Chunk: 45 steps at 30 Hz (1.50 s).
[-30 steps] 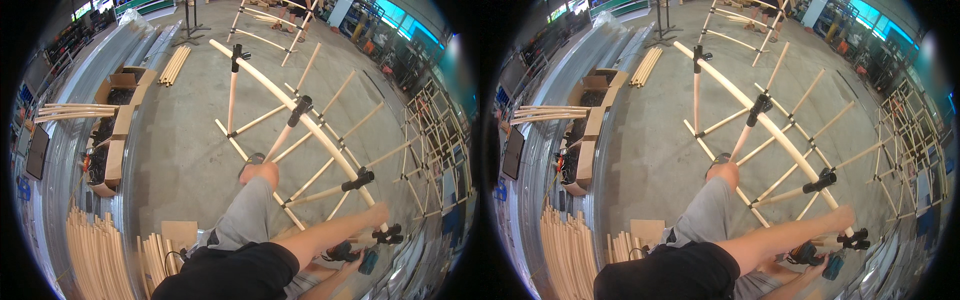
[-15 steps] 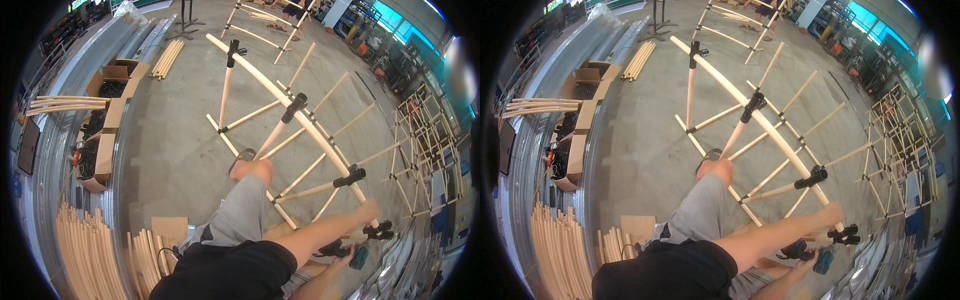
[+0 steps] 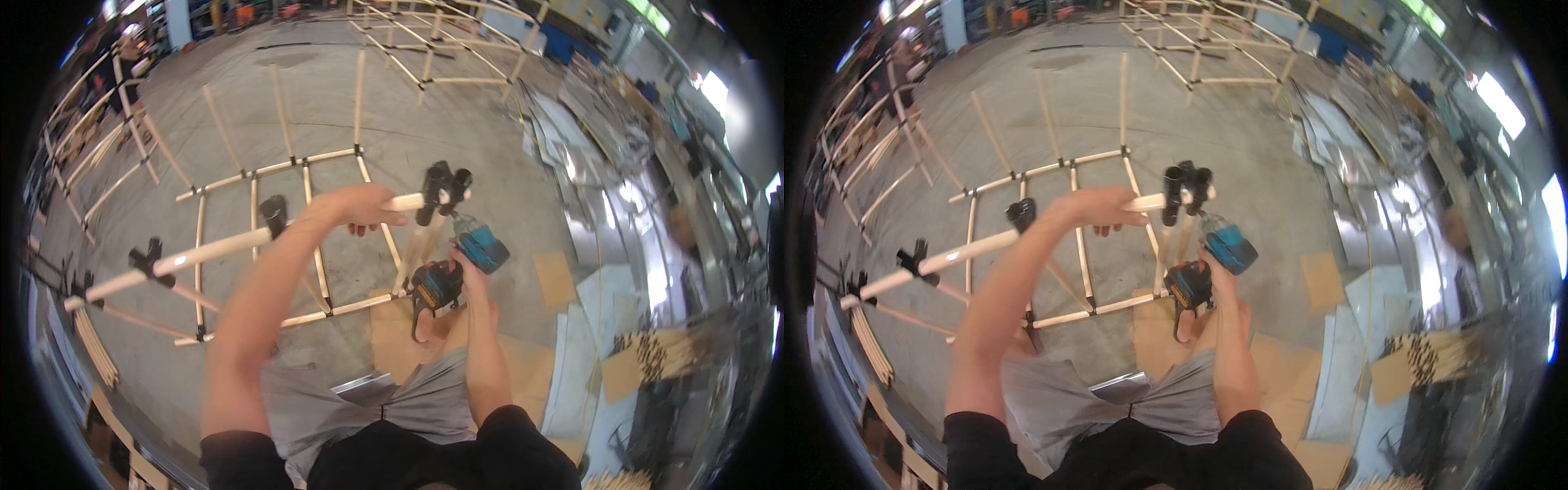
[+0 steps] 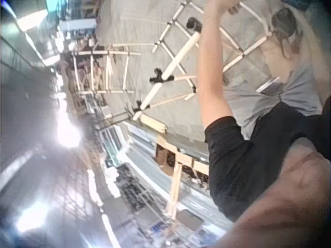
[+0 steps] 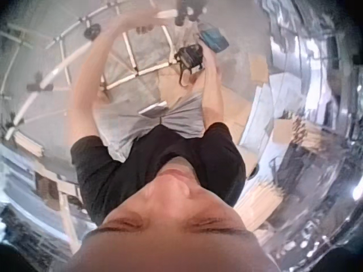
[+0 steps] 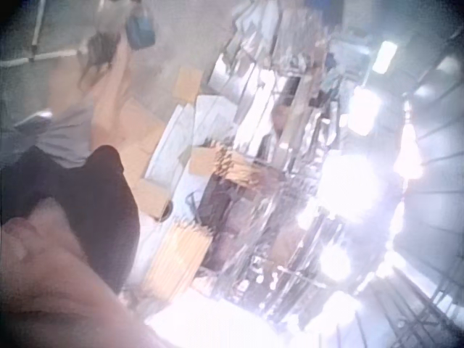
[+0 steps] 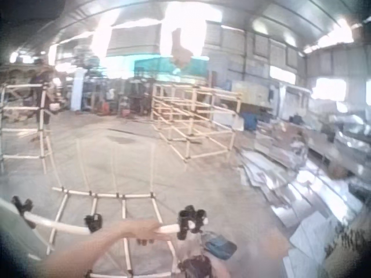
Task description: The person uses a power drill to drive screws into black plastic connectors, securing wooden dowels to form a large lattice structure on a workshop floor.
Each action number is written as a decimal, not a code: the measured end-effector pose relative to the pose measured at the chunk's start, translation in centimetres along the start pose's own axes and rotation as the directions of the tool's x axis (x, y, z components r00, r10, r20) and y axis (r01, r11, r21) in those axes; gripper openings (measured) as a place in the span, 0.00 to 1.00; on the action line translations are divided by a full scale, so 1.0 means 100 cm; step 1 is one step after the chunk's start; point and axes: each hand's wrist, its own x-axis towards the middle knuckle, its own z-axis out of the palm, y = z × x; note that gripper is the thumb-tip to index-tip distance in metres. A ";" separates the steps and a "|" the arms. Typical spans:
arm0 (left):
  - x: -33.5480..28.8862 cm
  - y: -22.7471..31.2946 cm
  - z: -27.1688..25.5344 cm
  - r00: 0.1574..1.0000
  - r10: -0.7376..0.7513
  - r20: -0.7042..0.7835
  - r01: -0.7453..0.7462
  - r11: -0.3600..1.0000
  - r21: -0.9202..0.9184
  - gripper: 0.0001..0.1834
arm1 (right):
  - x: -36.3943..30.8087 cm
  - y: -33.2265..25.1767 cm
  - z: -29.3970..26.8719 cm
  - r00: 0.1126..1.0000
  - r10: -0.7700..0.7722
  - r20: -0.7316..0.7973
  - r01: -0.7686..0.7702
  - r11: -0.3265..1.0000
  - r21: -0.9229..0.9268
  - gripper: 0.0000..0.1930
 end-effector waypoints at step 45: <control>0.086 0.032 -0.017 0.861 0.508 0.020 -0.489 0.838 -0.242 0.31 | -0.007 -0.023 -0.002 0.947 -0.241 0.213 0.315 0.832 -0.457 0.06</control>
